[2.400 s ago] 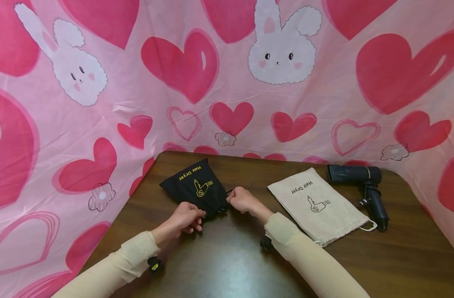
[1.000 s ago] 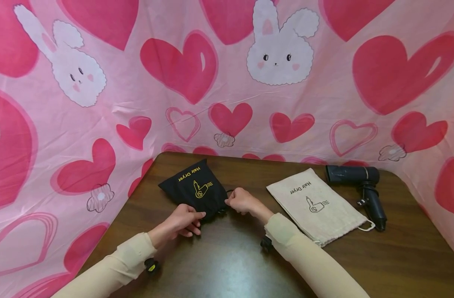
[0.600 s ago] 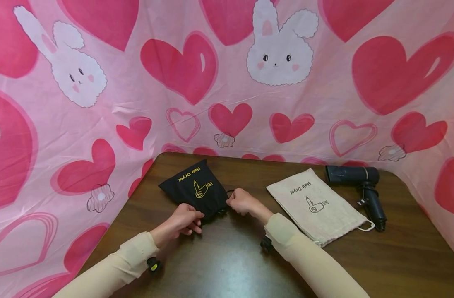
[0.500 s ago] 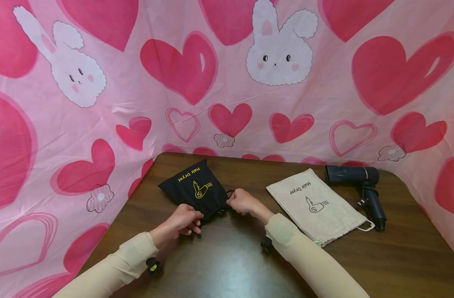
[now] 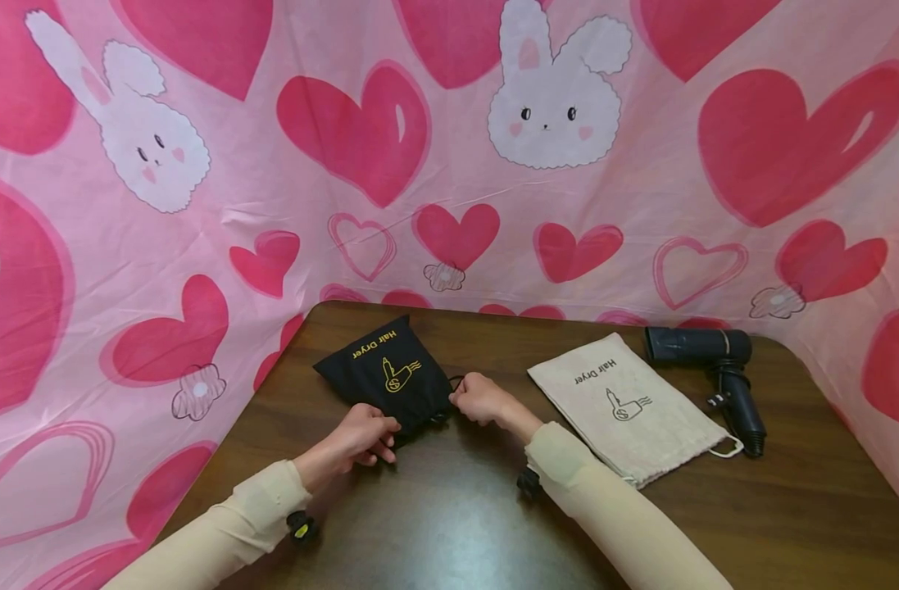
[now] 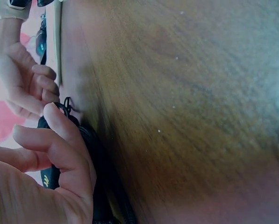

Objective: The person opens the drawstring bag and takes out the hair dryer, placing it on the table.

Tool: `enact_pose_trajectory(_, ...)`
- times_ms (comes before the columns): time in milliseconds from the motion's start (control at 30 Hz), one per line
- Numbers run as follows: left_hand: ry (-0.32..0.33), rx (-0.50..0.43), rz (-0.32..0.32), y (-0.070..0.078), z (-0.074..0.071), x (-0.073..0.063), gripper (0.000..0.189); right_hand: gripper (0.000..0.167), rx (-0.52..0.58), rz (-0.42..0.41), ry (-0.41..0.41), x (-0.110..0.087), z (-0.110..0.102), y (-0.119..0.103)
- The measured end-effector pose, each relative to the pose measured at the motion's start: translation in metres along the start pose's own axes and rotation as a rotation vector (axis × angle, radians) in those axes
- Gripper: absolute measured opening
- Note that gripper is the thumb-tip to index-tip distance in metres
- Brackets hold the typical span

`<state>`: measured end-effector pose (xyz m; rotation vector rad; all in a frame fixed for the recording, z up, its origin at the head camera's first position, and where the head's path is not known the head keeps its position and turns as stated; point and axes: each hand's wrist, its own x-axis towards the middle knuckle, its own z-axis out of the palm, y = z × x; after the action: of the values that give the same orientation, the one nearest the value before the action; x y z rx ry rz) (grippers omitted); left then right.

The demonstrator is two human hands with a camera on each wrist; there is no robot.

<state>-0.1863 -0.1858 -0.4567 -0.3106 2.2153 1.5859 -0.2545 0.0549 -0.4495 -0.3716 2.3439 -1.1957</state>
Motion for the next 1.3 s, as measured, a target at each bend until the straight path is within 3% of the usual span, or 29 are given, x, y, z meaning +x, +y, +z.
enact_pose_trajectory(1300, -0.001, 0.012, 0.008, 0.0001, -0.0075, -0.0076, 0.02, 0.056, 0.016, -0.011, 0.009, -0.0006, -0.0035, -0.001)
